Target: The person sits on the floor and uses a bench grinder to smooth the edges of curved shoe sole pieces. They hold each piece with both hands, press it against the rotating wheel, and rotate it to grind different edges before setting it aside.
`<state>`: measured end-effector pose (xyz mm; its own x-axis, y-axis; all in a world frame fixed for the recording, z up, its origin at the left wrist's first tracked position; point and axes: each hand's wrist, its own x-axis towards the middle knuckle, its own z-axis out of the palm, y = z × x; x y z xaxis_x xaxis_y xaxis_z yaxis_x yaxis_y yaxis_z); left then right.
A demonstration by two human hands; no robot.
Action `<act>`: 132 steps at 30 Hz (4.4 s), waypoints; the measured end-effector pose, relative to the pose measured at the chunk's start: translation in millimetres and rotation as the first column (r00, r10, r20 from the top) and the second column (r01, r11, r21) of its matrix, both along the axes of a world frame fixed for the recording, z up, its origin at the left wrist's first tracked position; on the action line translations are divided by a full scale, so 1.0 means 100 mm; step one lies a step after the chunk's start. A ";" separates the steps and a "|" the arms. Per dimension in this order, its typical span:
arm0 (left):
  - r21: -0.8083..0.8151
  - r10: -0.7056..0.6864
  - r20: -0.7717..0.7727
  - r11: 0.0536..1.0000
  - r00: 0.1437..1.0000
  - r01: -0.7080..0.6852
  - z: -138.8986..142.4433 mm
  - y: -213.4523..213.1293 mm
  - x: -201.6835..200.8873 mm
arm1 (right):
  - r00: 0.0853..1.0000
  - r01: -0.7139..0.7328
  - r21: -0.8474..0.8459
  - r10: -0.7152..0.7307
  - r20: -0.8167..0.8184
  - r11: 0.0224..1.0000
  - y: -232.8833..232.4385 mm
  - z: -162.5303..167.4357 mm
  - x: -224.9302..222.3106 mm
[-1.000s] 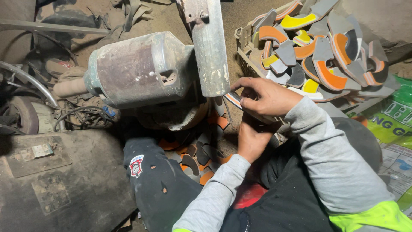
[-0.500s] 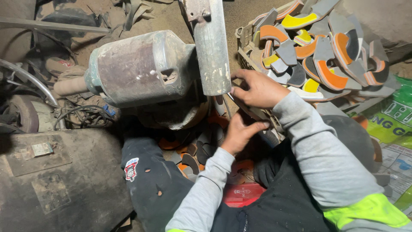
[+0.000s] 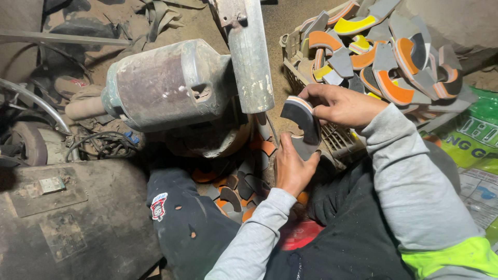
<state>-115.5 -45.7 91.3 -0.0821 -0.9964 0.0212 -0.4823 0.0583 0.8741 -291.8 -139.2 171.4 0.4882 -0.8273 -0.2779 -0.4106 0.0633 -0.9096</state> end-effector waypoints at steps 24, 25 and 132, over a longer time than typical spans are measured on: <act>0.212 0.122 -0.977 0.672 0.176 0.710 -0.24 -0.10 0.11 | 0.969 0.245 -0.040 -0.246 -0.032 0.969 0.09 -0.43 0.27; 0.216 0.155 -0.976 0.659 0.152 0.721 -0.24 -0.10 0.12 | 0.960 0.279 -0.020 -0.279 0.019 0.960 0.10 -0.47 0.31; 0.330 0.210 -0.925 0.857 0.317 0.395 -0.29 -0.09 0.09 | 0.891 0.107 -0.477 -0.297 -0.343 0.872 0.03 -0.24 0.65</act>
<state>-106.0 -54.5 62.3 -0.4015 -0.8814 -0.2487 0.6241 -0.4621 0.6300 -226.7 -136.0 147.9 0.2236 -0.9747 0.0022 -0.7604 -0.1759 -0.6252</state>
